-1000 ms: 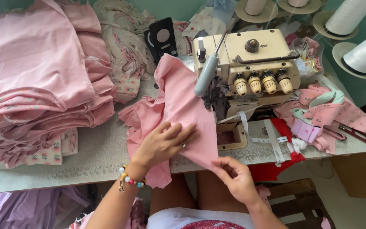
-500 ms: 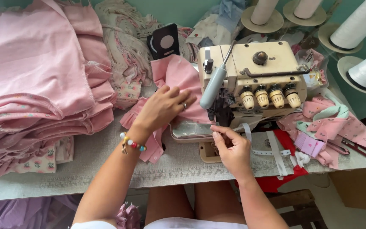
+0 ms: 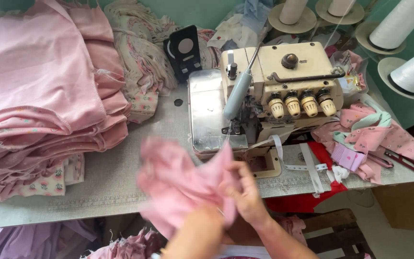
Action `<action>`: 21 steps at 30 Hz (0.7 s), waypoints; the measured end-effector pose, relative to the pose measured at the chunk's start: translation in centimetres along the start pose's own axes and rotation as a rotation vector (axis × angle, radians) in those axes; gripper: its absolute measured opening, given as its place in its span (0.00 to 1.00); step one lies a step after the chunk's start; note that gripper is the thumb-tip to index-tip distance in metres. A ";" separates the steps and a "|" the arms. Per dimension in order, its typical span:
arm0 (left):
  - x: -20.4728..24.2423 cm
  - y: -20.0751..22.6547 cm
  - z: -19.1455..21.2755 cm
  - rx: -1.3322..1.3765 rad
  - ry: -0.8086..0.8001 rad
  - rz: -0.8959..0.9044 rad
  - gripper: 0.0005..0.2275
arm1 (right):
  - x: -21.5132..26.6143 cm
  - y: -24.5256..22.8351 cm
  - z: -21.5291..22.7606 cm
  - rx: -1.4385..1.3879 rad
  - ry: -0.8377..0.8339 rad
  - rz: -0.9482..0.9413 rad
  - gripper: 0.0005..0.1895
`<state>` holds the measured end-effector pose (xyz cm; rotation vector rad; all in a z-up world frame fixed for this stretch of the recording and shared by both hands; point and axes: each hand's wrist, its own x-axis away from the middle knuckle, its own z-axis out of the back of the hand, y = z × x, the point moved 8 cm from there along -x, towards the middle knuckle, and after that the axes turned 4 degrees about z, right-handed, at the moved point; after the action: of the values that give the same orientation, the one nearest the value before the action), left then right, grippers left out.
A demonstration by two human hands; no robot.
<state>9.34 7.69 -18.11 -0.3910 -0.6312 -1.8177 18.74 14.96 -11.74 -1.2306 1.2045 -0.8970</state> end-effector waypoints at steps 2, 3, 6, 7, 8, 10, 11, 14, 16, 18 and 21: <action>4.1 3.4 5.7 0.250 0.174 -0.275 0.21 | -1.3 -0.2 4.0 -0.091 0.275 -0.046 0.13; 7.1 5.5 9.6 0.501 0.355 -0.552 0.28 | -1.1 0.0 7.0 -0.173 0.553 -0.091 0.09; 1.7 1.8 2.2 1.080 0.441 -0.209 0.09 | -5.0 0.4 9.7 -0.252 0.435 0.018 0.09; 1.7 1.3 2.6 1.077 0.435 -0.210 0.09 | -4.4 -0.6 9.2 -0.254 0.442 0.017 0.09; 4.1 0.7 5.8 0.798 0.903 -0.323 0.06 | -4.0 -1.7 8.2 -0.290 0.382 0.021 0.10; 7.2 0.7 7.3 0.470 1.334 -0.431 0.03 | -2.8 -2.9 7.4 -0.325 0.322 0.020 0.12; 7.6 0.2 7.3 0.406 1.434 -0.377 0.10 | -2.2 -3.1 6.9 -0.385 0.241 0.019 0.16; 7.2 -1.2 8.8 0.472 1.337 -0.344 0.23 | 0.1 -3.1 6.8 -0.453 0.113 0.034 0.23; 6.3 -1.5 9.5 0.594 1.142 -0.370 0.28 | 1.5 -3.2 7.6 -0.462 0.066 0.059 0.26; 3.8 -1.3 7.2 0.804 0.667 -0.320 0.05 | 3.4 -3.6 10.1 -0.528 0.189 0.130 0.22; 5.6 -1.4 6.7 0.718 0.569 -0.458 0.07 | 5.7 -5.7 17.3 -0.315 0.465 0.265 0.21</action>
<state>5.90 7.67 -9.99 0.7797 -0.9482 -1.8486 37.31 11.99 -8.42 -1.0969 1.8917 -0.8382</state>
